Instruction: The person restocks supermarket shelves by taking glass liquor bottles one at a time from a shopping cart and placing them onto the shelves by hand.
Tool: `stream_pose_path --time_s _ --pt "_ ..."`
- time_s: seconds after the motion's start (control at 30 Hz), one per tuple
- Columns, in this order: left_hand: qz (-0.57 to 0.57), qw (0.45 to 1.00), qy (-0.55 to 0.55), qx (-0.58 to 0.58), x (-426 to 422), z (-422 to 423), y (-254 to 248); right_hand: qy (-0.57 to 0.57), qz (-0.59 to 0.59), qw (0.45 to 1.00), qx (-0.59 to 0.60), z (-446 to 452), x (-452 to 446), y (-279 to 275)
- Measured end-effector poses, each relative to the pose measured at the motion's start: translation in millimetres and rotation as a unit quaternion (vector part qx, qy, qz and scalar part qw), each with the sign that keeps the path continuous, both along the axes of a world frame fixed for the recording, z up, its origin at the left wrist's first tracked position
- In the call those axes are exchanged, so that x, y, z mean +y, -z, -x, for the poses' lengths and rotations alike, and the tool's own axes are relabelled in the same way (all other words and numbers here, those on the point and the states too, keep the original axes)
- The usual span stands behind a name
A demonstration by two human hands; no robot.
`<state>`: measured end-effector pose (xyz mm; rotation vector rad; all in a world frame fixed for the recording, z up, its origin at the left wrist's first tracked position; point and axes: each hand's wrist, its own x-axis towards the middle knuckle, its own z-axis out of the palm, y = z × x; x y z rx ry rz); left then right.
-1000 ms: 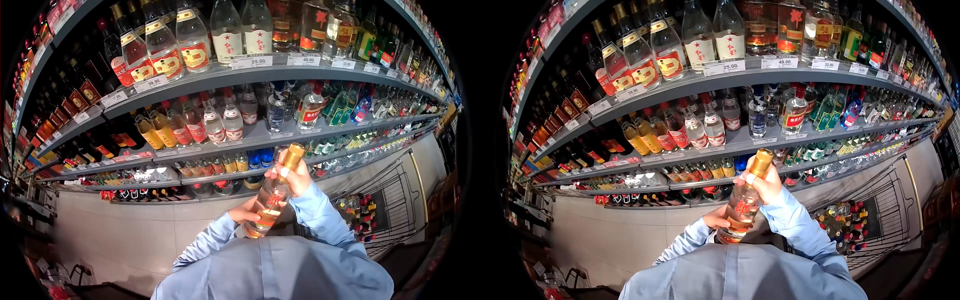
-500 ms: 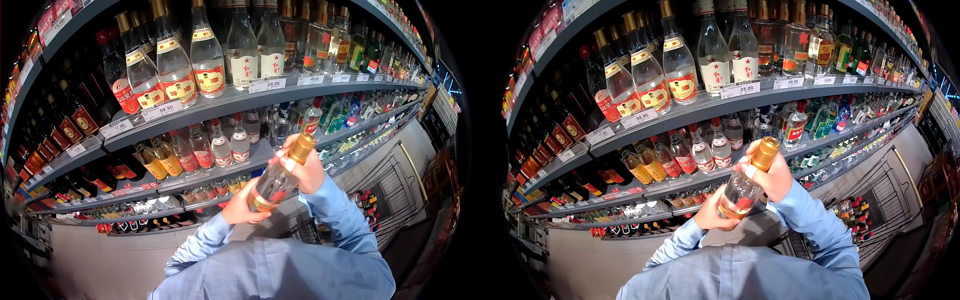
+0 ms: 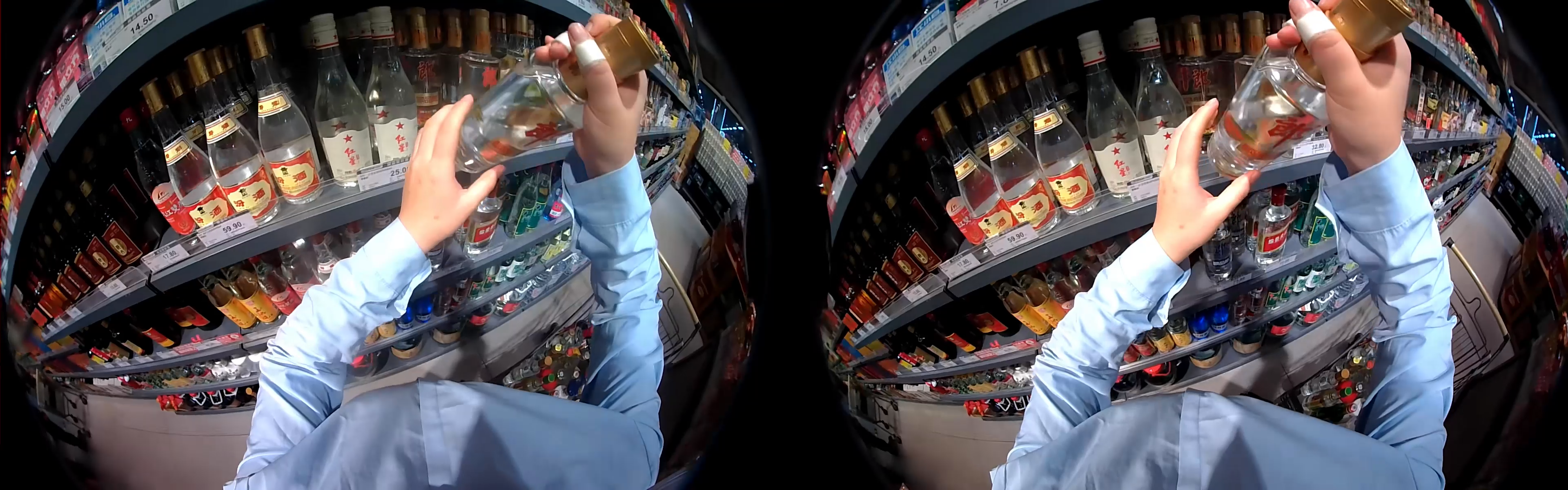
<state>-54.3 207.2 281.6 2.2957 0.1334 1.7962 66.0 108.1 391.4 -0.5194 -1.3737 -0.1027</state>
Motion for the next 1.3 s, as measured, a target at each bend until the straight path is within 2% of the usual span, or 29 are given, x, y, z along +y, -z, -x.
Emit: stream_pose_path --time_s 0.03,0.1,0.17,0.2,0.33,0.4,0.47,0.57,1.03,1.13,1.17,1.3 --pt "0.0 1.0 -0.018 0.008 6 -5 1 0.0 -0.002 1.0 0.011 -11 10 -4" --pt "-0.015 0.997 -0.074 0.018 22 -14 11 -0.119 -0.024 0.992 0.013 -17 27 -11" --pt "-0.023 0.993 -0.112 0.036 33 -20 20 -0.042 0.08 0.987 0.135 -23 39 -19" --pt "-0.025 0.991 -0.122 0.053 34 -22 23 -0.063 0.016 0.996 0.054 -32 54 -21" --pt "-0.063 0.974 -0.177 0.127 34 -24 27 -0.059 0.07 0.996 0.001 -51 85 -19" --pt "-0.108 0.961 -0.205 0.153 38 -26 27 -0.112 0.044 0.993 -0.004 -57 105 -14" --pt "-0.139 0.949 -0.227 0.171 42 -28 28 -0.108 0.049 0.993 -0.006 -60 117 -12" --pt "-0.143 0.941 -0.248 0.18 48 -32 32 -0.14 0.064 0.988 -0.011 -64 134 -9" --pt "-0.163 0.908 -0.297 0.246 53 -43 41 -0.093 0.196 0.976 -0.021 -69 177 -2" --pt "-0.155 0.91 -0.294 0.248 55 -43 44 -0.084 0.216 0.971 -0.055 -71 181 -4" --pt "-0.153 0.913 -0.289 0.245 57 -43 45 -0.066 0.209 0.973 -0.069 -70 183 -4" --pt "-0.156 0.916 -0.285 0.234 59 -43 47 0.157 0.029 0.982 -0.104 -72 199 -2"
